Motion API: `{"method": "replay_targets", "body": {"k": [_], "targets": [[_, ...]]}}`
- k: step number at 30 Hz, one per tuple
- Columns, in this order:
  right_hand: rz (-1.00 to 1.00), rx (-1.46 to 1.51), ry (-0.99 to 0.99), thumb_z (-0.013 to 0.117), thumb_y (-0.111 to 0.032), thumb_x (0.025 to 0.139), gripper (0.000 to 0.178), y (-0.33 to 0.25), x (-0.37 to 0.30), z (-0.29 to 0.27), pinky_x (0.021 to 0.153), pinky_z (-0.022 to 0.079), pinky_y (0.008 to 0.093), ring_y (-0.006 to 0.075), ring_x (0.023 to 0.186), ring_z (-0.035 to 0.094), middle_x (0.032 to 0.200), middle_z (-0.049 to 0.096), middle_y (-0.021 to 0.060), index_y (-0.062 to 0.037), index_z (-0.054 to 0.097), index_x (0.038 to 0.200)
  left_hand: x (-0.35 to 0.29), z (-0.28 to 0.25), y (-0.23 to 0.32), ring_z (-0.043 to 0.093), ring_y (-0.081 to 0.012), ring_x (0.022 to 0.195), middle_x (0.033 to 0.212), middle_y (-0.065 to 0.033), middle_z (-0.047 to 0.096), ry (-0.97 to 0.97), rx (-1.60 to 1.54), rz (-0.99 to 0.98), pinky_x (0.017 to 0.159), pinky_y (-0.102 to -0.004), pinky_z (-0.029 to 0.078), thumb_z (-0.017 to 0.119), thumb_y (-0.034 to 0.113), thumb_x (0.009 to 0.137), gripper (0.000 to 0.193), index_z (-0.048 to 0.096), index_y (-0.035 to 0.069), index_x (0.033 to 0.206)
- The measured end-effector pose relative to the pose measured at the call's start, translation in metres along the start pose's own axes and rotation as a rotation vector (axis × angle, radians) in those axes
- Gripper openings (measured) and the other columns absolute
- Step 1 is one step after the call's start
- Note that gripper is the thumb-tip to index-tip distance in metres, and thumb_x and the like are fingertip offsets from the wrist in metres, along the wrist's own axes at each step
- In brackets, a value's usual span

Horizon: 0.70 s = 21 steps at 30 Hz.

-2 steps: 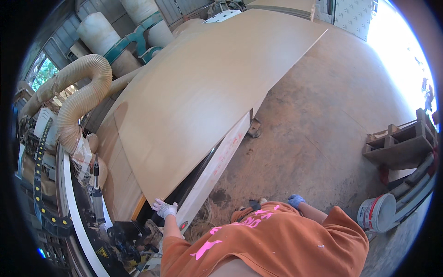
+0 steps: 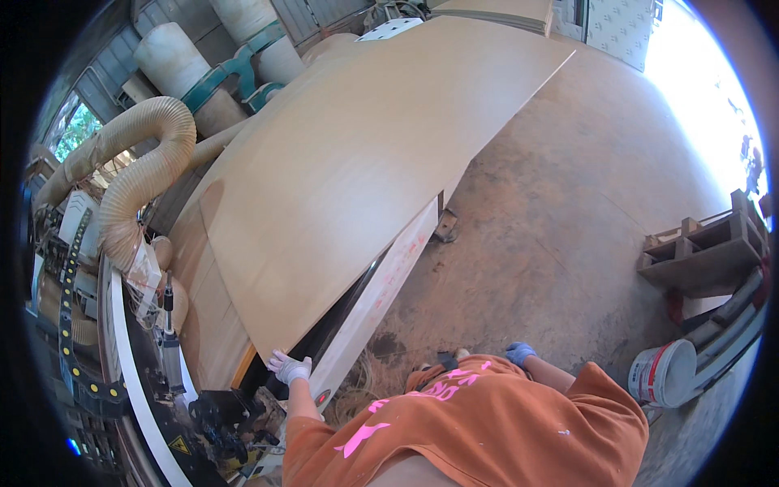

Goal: The person lifts a large wood panel from a stack and places it onto a machine. They then walk to a nearby table, pick up a printed label, and tear it from a roll before returning to the machine area.

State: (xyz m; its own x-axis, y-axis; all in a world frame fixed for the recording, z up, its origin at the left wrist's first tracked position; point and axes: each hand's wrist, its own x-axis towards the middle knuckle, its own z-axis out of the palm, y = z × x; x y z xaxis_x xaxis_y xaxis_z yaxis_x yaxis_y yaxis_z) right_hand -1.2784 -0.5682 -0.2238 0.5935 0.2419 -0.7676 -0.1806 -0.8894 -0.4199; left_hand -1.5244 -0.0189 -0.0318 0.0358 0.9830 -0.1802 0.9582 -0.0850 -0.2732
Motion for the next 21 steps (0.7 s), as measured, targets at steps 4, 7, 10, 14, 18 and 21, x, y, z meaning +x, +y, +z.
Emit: {"method": "replay_targets", "body": {"k": [4, 7, 10, 14, 18, 21], "targets": [[-0.052, -0.001, 0.007, 0.059, -0.026, 0.076, 0.039, -0.0014, 0.0011, 0.0009, 0.089, 0.047, 0.0355, 0.0285, 0.102, 0.060, 0.111, 0.063, 0.0146, -0.0087, 0.064, 0.111, -0.0010, -0.0015, 0.0008, 0.011, -0.0353, 0.139, 0.148, -0.0213, 0.012, -0.008, 0.012, 0.000, 0.100, -0.0404, 0.038, 0.070, 0.055, 0.064, 0.113, 0.006, 0.008, 0.145], [-0.066, -0.003, 0.012, 0.059, -0.026, 0.076, 0.039, -0.0029, 0.0007, 0.0013, 0.088, 0.047, 0.0354, 0.0280, 0.101, 0.061, 0.110, 0.063, 0.0145, -0.0088, 0.064, 0.110, -0.0017, -0.0031, 0.0013, 0.011, -0.0354, 0.139, 0.148, -0.0215, 0.012, -0.018, 0.011, -0.002, 0.100, -0.0408, 0.038, 0.070, 0.055, 0.064, 0.113, 0.006, 0.008, 0.145], [-0.060, 0.004, 0.015, 0.060, -0.026, 0.076, 0.038, -0.0030, -0.0006, 0.0007, 0.088, 0.047, 0.0355, 0.0279, 0.100, 0.061, 0.110, 0.064, 0.0142, -0.0088, 0.065, 0.110, -0.0019, -0.0042, 0.0022, 0.010, -0.0356, 0.138, 0.148, -0.0217, 0.011, -0.023, 0.011, -0.003, 0.101, -0.0411, 0.037, 0.070, 0.055, 0.064, 0.114, 0.006, 0.008, 0.145], [-0.053, 0.033, 0.019, 0.061, -0.027, 0.077, 0.037, -0.0027, -0.0018, 0.0015, 0.087, 0.048, 0.0355, 0.0276, 0.099, 0.062, 0.109, 0.064, 0.0138, -0.0091, 0.065, 0.109, -0.0014, -0.0042, 0.0025, 0.010, -0.0359, 0.138, 0.148, -0.0220, 0.012, -0.033, 0.018, -0.007, 0.102, -0.0409, 0.036, 0.070, 0.055, 0.064, 0.114, 0.006, 0.007, 0.145], [-0.063, -0.005, 0.019, 0.061, -0.027, 0.077, 0.037, -0.0027, -0.0011, 0.0043, 0.087, 0.048, 0.0352, 0.0267, 0.099, 0.062, 0.109, 0.064, 0.0132, -0.0101, 0.065, 0.109, 0.0001, -0.0031, 0.0016, 0.009, -0.0362, 0.139, 0.148, -0.0223, 0.011, -0.026, 0.033, 0.008, 0.102, -0.0405, 0.036, 0.071, 0.055, 0.064, 0.114, 0.005, 0.007, 0.145], [-0.035, 0.016, 0.030, 0.061, -0.027, 0.077, 0.036, -0.0016, -0.0018, 0.0063, 0.088, 0.048, 0.0352, 0.0263, 0.099, 0.062, 0.109, 0.064, 0.0126, -0.0108, 0.065, 0.109, 0.0015, -0.0019, 0.0011, 0.010, -0.0363, 0.138, 0.148, -0.0228, 0.011, -0.031, 0.030, 0.010, 0.102, -0.0407, 0.036, 0.071, 0.055, 0.064, 0.116, 0.004, 0.006, 0.145]]}}
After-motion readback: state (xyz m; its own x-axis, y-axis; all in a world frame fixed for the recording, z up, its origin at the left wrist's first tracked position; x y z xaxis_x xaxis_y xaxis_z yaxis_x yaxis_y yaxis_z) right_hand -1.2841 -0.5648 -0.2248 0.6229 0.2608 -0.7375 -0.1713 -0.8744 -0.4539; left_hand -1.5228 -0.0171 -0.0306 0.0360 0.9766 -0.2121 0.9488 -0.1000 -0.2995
